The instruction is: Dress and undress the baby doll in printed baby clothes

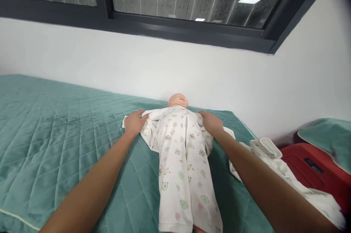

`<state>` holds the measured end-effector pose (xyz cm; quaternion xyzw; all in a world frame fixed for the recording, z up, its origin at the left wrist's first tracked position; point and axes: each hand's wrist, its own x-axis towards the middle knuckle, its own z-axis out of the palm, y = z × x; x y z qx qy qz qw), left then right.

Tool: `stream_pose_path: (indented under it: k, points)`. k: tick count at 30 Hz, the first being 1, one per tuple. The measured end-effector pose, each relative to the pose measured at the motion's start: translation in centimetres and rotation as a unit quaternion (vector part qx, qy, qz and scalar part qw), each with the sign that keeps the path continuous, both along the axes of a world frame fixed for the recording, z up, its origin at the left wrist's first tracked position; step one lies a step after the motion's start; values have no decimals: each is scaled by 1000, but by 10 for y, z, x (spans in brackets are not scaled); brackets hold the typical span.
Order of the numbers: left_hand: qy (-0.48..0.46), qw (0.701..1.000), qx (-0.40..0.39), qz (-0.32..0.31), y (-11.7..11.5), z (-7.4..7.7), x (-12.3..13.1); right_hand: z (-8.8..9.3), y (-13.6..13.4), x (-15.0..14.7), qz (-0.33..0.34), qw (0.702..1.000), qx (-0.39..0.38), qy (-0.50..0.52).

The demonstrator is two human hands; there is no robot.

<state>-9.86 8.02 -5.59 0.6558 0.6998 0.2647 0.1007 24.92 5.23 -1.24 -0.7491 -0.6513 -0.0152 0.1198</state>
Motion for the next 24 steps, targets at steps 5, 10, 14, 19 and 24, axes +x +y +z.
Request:
stream_pose_path:
  k: [5, 10, 14, 19, 24]
  points:
    - [-2, 1000, -4, 0, 1, 3, 1, 9, 8, 37, -73, 996, -40, -25]
    - [-8, 1000, -12, 2, 1, 4, 2, 32, 9, 6, 1, 998, 23, -60]
    - [-12, 1000, -8, -3, 1, 3, 2, 56, 9, -70, 176, 968, 134, -120]
    - [-3, 1000, -3, -3, 2, 4, 2, 57, 19, -165, 350, 920, 10, -174]
    - [12, 1000, -7, 3, 4, 7, 3, 29, 30, -210, 358, 907, -50, -218]
